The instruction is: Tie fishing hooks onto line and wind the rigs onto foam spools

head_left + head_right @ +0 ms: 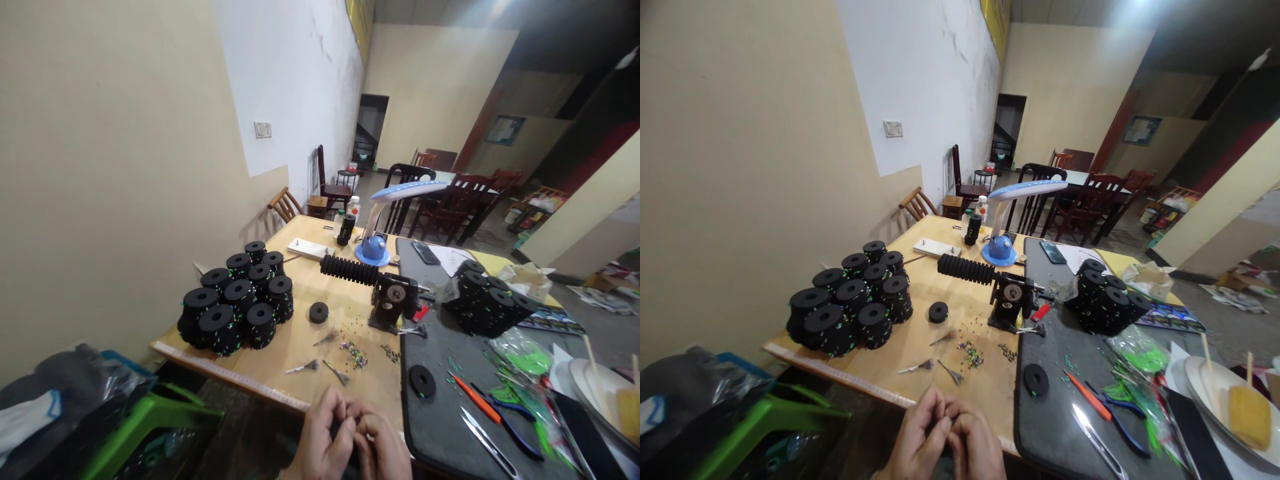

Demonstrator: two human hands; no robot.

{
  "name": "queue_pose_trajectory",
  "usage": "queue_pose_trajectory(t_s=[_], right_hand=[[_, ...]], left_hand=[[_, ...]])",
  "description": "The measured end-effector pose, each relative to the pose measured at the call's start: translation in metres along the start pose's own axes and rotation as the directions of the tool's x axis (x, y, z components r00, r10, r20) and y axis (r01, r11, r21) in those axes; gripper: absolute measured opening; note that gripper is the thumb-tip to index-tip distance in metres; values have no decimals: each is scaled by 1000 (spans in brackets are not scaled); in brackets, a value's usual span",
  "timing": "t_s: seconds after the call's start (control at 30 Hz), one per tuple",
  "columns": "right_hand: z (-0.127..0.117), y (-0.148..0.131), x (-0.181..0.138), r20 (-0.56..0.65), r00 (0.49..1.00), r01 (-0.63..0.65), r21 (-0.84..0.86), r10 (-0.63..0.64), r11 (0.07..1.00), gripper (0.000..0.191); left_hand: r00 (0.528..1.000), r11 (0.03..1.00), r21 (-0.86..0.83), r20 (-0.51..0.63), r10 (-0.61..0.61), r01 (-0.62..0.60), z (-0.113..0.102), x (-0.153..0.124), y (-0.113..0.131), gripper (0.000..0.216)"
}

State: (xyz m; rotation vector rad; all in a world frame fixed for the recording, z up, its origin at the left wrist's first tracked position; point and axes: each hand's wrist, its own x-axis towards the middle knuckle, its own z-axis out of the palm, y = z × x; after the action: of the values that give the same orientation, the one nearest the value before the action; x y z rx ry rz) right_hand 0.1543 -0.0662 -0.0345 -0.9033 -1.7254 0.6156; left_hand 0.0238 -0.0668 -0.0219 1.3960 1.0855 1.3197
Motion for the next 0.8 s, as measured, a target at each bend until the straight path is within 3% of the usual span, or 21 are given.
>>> queue_pose_trajectory(t_s=[0.13, 0.27, 0.5, 0.67, 0.8], right_hand=[[3, 2, 0, -52, 998, 34, -39, -36, 999, 26], [-2, 7, 1, -71, 997, -36, -38, 34, 999, 25], [-6, 16, 0, -60, 982, -179, 25, 180, 984, 30], [-1, 19, -1, -43, 931, -350, 161, 361, 923, 37], [4, 27, 5, 102, 826, -550, 361, 555, 753, 43]], left_hand=[[1000, 1000, 13, 10, 28, -28, -1, 1, 2, 22], [991, 993, 53, 90, 99, -104, -6, 3, 6, 4], [984, 956, 232, 26, 176, -177, -10, 4, 6, 31], [981, 940, 298, -47, 189, -167, -9, 3, 3, 30], [959, 909, 382, -151, 242, -169, -11, 2, -5, 32]])
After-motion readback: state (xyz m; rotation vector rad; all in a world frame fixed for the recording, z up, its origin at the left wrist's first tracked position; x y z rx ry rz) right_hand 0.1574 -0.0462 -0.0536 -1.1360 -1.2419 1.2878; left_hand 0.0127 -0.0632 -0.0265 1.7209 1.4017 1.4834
